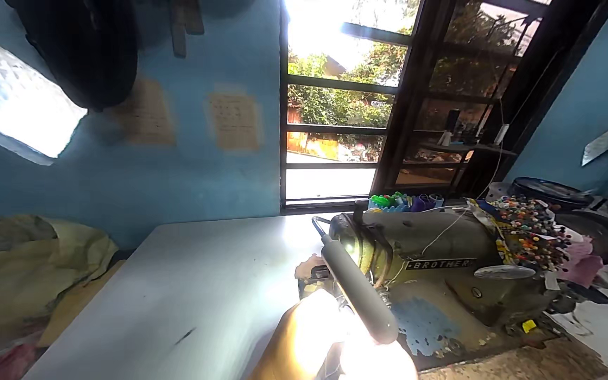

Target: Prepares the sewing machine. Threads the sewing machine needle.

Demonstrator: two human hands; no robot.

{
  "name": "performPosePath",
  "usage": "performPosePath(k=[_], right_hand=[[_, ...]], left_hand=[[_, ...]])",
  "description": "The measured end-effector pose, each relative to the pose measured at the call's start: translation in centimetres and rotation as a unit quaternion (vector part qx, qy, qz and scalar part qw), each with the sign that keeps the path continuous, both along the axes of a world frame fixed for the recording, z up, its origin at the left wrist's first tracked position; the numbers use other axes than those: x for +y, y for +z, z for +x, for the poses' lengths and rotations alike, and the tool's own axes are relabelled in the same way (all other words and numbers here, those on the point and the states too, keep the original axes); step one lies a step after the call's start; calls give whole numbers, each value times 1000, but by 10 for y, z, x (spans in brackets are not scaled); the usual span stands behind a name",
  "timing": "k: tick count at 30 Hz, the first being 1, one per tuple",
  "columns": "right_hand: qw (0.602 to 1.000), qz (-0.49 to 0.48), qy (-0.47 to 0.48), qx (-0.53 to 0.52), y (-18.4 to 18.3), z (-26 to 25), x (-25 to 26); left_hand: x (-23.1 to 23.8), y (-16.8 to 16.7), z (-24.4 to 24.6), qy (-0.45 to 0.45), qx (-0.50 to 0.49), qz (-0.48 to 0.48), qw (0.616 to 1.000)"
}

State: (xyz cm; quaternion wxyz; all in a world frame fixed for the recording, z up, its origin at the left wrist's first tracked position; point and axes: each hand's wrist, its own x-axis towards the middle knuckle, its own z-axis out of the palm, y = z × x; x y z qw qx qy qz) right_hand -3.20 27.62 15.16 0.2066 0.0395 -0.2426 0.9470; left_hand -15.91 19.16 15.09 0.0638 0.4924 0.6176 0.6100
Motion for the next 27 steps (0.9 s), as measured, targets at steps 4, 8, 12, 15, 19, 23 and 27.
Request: performPosePath(k=[4, 8, 12, 15, 19, 23, 27], right_hand=[[1000, -26, -4, -14, 4, -3, -1], [999, -30, -11, 10, -6, -4, 2], [1000, 12, -20, 16, -13, -1, 4], [1000, -7, -10, -1, -8, -1, 2], [1000, -9, -9, 15, -6, -8, -3], [1000, 18, -17, 4, -3, -8, -3], [1000, 0, -12, -9, -12, -6, -6]], left_hand=[[-1, 8, 4, -11, -85, -24, 996], [0, 0, 1, 20, 1, -12, 1000], [0, 3, 3, 15, -29, -11, 999], [-1, 26, 15, -5, -164, -28, 986], [-2, 8, 6, -12, -93, 11, 996], [-3, 4, 2, -3, -53, 6, 999], [-4, 6, 4, 2, -38, 11, 999]])
